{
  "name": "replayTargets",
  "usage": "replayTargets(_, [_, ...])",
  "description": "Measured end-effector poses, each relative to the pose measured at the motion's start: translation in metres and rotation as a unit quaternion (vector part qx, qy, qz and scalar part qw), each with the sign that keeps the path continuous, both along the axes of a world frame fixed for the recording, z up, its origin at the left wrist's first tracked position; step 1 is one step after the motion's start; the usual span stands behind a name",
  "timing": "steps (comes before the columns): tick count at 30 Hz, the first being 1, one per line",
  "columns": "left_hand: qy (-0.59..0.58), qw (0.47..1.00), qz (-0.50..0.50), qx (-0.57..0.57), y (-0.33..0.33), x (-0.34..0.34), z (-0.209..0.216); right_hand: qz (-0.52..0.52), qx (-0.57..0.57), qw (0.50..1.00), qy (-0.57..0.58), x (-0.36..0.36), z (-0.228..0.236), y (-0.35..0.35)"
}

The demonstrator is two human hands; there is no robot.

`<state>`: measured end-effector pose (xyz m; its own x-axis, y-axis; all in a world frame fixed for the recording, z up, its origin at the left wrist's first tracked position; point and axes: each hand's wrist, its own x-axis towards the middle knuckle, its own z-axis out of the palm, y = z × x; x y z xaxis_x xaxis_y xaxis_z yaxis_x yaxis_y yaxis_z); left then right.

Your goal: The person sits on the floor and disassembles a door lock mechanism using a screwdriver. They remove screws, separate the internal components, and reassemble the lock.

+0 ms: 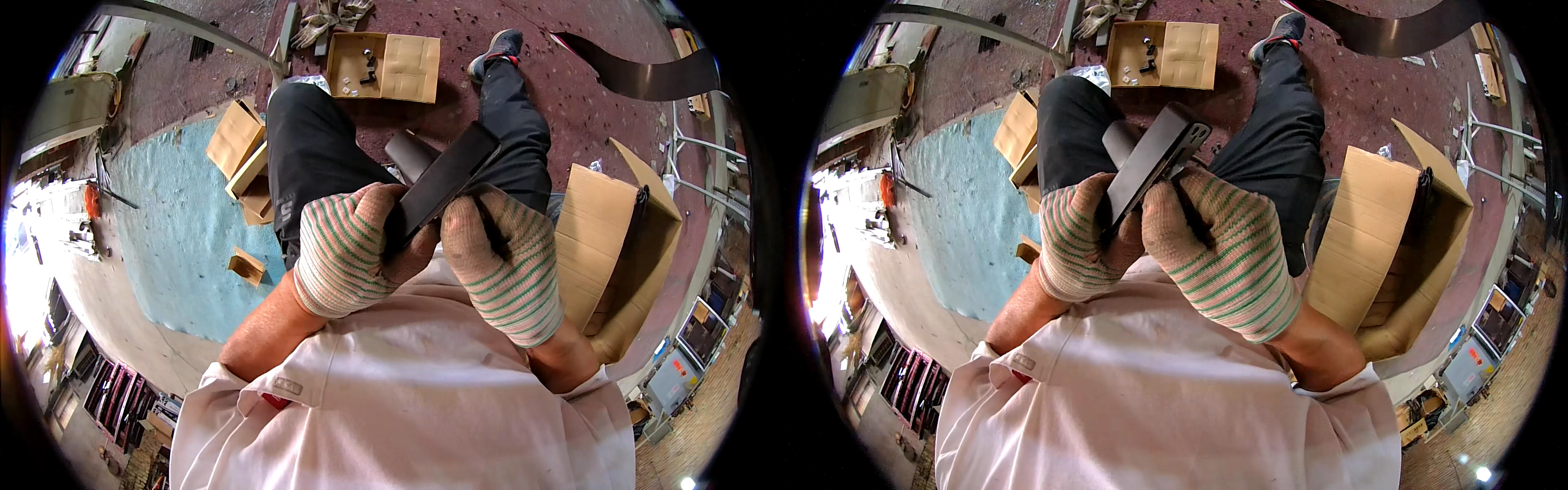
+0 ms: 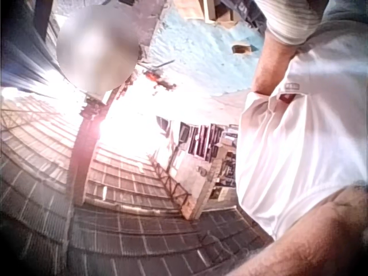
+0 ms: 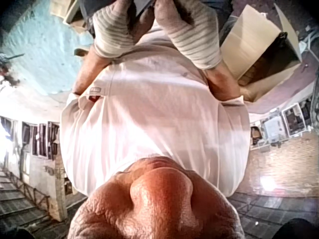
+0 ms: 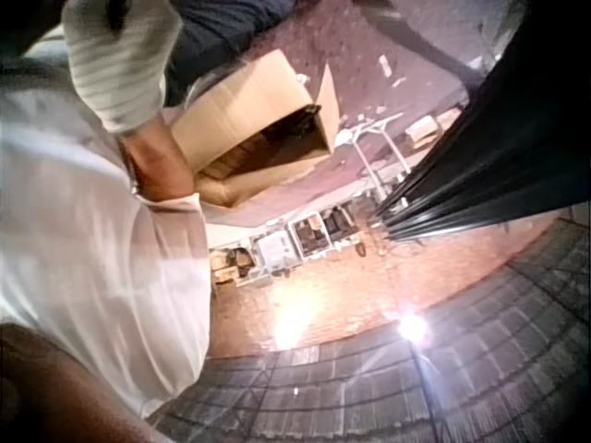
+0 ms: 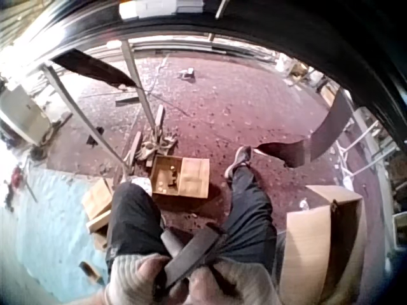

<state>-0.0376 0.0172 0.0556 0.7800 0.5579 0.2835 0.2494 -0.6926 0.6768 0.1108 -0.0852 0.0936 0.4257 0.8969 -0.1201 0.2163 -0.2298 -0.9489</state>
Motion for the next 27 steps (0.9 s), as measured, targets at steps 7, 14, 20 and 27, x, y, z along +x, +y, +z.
replayTargets(7, [0.010,0.994,-0.011,-0.110,-0.005,0.001,-0.002,-0.022,-0.130,0.956,0.263,0.009,0.006,0.002])
replayTargets(14, [-0.132,0.762,0.115,-0.624,-0.012,-0.003,0.001,-0.073,0.073,0.995,-0.001,0.020,-0.022,-0.005])
replayTargets(20, [-0.115,0.788,0.113,-0.594,-0.006,0.002,0.002,-0.009,0.033,0.991,0.130,0.009,-0.048,-0.009])
replayTargets(27, [-0.087,0.786,0.079,-0.607,0.001,0.000,0.008,0.052,-0.143,0.880,0.450,0.015,-0.027,-0.007])
